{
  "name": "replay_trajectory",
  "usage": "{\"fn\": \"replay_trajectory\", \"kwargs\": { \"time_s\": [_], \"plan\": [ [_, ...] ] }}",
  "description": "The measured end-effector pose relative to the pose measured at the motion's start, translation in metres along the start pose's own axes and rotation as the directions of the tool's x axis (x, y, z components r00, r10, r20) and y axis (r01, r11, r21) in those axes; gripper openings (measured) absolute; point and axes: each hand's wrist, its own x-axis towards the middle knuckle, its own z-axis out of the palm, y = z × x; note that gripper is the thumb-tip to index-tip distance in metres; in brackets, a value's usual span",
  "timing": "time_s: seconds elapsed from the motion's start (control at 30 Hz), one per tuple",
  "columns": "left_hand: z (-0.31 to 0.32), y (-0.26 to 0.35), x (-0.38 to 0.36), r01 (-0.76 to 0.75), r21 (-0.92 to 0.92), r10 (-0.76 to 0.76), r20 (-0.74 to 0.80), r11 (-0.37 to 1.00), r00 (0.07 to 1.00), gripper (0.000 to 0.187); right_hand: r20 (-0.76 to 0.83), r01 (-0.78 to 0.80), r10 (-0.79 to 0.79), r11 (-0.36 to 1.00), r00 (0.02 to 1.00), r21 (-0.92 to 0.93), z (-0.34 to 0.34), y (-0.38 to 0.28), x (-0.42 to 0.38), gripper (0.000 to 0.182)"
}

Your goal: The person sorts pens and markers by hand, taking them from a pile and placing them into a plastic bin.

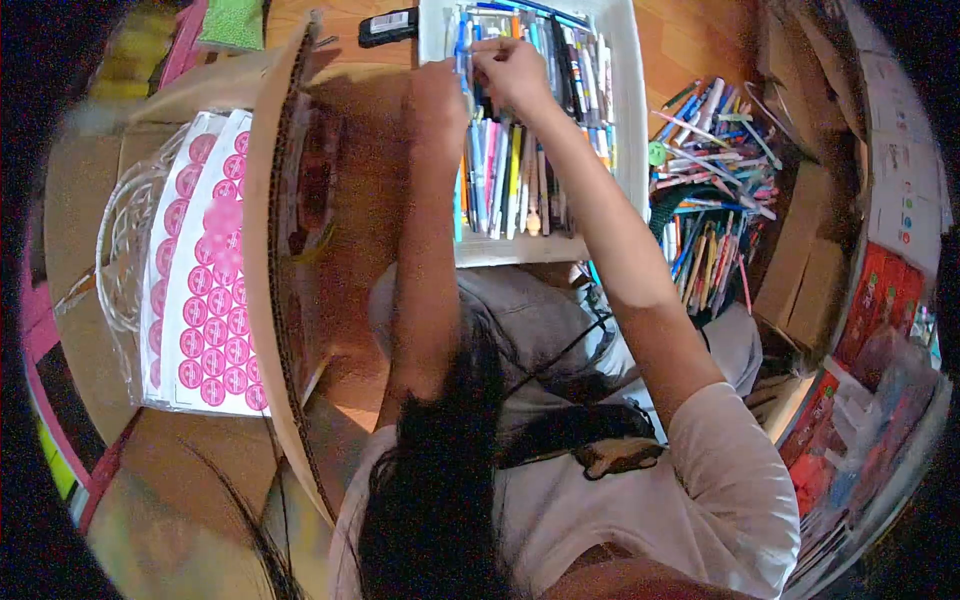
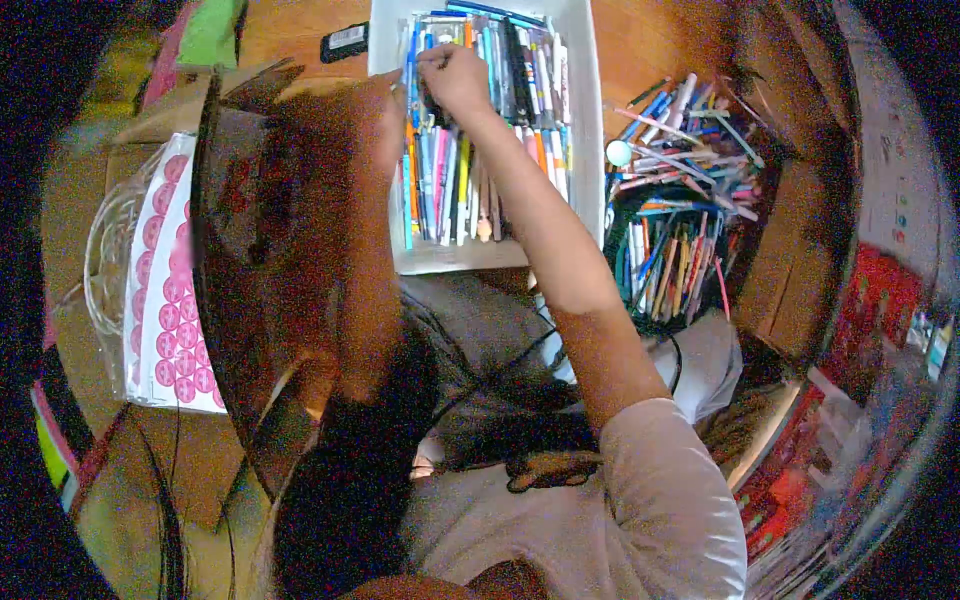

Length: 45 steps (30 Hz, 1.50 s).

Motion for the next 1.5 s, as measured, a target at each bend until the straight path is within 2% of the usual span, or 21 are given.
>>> {"fn": "replay_trajectory", "kwargs": {
  "time_s": [0.07,0.1,0.27,0.3,0.33,0.37,0.47,0.53,0.67,0.8,0.93,0.97,1.07,1.1,1.2,1.23,1.27,1.33,1.37,1.47,1.5],
  "plan": [
    [0.025,-0.017,0.001,0.236,-0.094,-0.225,0.111,0.967,0.968,0.031,0.036,-0.068,0.065,0.991,0.997,0.117,-0.033,-0.011,-0.026,0.019],
    [0.028,-0.018,0.002,0.225,-0.091,-0.214,0.114,0.97,0.97,0.031,-0.045,0.056,-0.06,0.995,0.997,-0.078,-0.045,0.012,-0.032,0.021],
    [0.04,-0.018,0.007,0.114,0.092,-0.126,0.134,0.989,0.983,0.025,-0.067,-0.054,0.058,0.996,0.996,0.065,-0.151,0.038,-0.085,0.02],
    [0.032,-0.011,0.005,0.083,0.147,-0.102,0.13,0.986,0.986,0.023,-0.15,-0.096,0.087,0.994,0.985,-0.056,-0.174,0.029,-0.093,0.021],
    [0.026,-0.006,0.005,0.053,0.205,-0.08,0.126,0.977,0.989,0.022,-0.207,0.023,-0.053,0.989,0.977,-0.143,-0.195,0.047,-0.089,0.021],
    [0.024,-0.003,0.006,0.067,0.211,-0.098,0.142,0.975,0.985,0.023,-0.313,-0.064,-0.001,0.978,0.95,-0.197,-0.217,0.064,-0.086,0.018],
    [0.024,-0.005,0.012,0.075,0.209,-0.106,0.138,0.975,0.985,0.025,-0.398,-0.122,-0.111,0.848,0.911,-0.516,-0.266,0.074,-0.074,0.021],
    [0.027,-0.014,0.014,0.026,0.181,-0.04,0.069,0.983,0.997,0.027,-0.374,-0.275,0.002,0.682,0.927,-0.677,-0.281,0.09,-0.058,0.024],
    [0.017,0.001,0.019,0.164,0.183,-0.192,0.144,0.969,0.971,0.03,-0.398,-0.439,0.188,0.448,0.898,-0.779,-0.275,0.107,-0.03,0.039],
    [0.014,-0.002,0.019,0.089,0.165,-0.114,0.153,0.982,0.982,0.03,-0.398,-0.443,0.196,0.406,0.896,-0.799,-0.262,0.11,-0.02,0.041],
    [0.011,-0.002,0.018,0.115,0.143,-0.137,0.161,0.983,0.977,0.03,-0.342,-0.366,0.151,0.558,0.927,-0.745,-0.269,0.133,-0.017,0.044],
    [0.009,0.0,0.018,0.126,0.131,-0.148,0.173,0.983,0.974,0.03,-0.277,-0.246,0.048,0.621,0.96,-0.744,-0.275,0.144,-0.015,0.04],
    [0.01,0.001,0.017,0.151,0.141,-0.175,0.172,0.978,0.969,0.031,-0.291,-0.185,0.011,0.794,0.957,-0.579,-0.282,0.139,-0.021,0.036],
    [0.011,-0.002,0.018,0.142,0.118,-0.161,0.173,0.983,0.972,0.031,-0.252,-0.242,0.1,0.735,0.963,-0.634,-0.281,0.12,-0.024,0.039],
    [0.015,-0.008,0.017,0.142,0.042,-0.148,0.185,0.989,0.972,0.031,-0.162,-0.185,0.102,0.724,0.981,-0.664,-0.273,0.11,-0.026,0.045],
    [0.015,-0.008,0.017,0.166,0.012,-0.165,0.193,0.986,0.967,0.031,-0.157,-0.129,0.044,0.801,0.987,-0.584,-0.263,0.106,-0.029,0.041],
    [0.015,-0.009,0.018,0.19,-0.017,-0.183,0.201,0.982,0.963,0.031,-0.11,-0.157,0.116,0.818,0.987,-0.553,-0.255,0.1,-0.026,0.043],
    [0.014,-0.01,0.018,0.152,-0.005,-0.148,0.186,0.988,0.971,0.031,-0.171,-0.182,0.098,0.785,0.98,-0.592,-0.229,0.09,-0.024,0.049],
    [0.014,-0.01,0.018,0.131,0.001,-0.129,0.182,0.991,0.975,0.031,-0.089,-0.097,0.048,0.696,0.995,-0.711,-0.221,0.09,-0.021,0.05],
    [0.006,0.001,0.016,0.178,-0.04,-0.167,0.198,0.983,0.966,0.031,-0.012,0.015,-0.032,0.713,0.999,-0.701,-0.198,0.112,-0.015,0.041],
    [0.006,0.0,0.017,0.169,-0.022,-0.161,0.199,0.985,0.967,0.03,-0.046,-0.08,0.069,0.64,0.997,-0.764,-0.192,0.102,-0.015,0.033]
  ]
}}
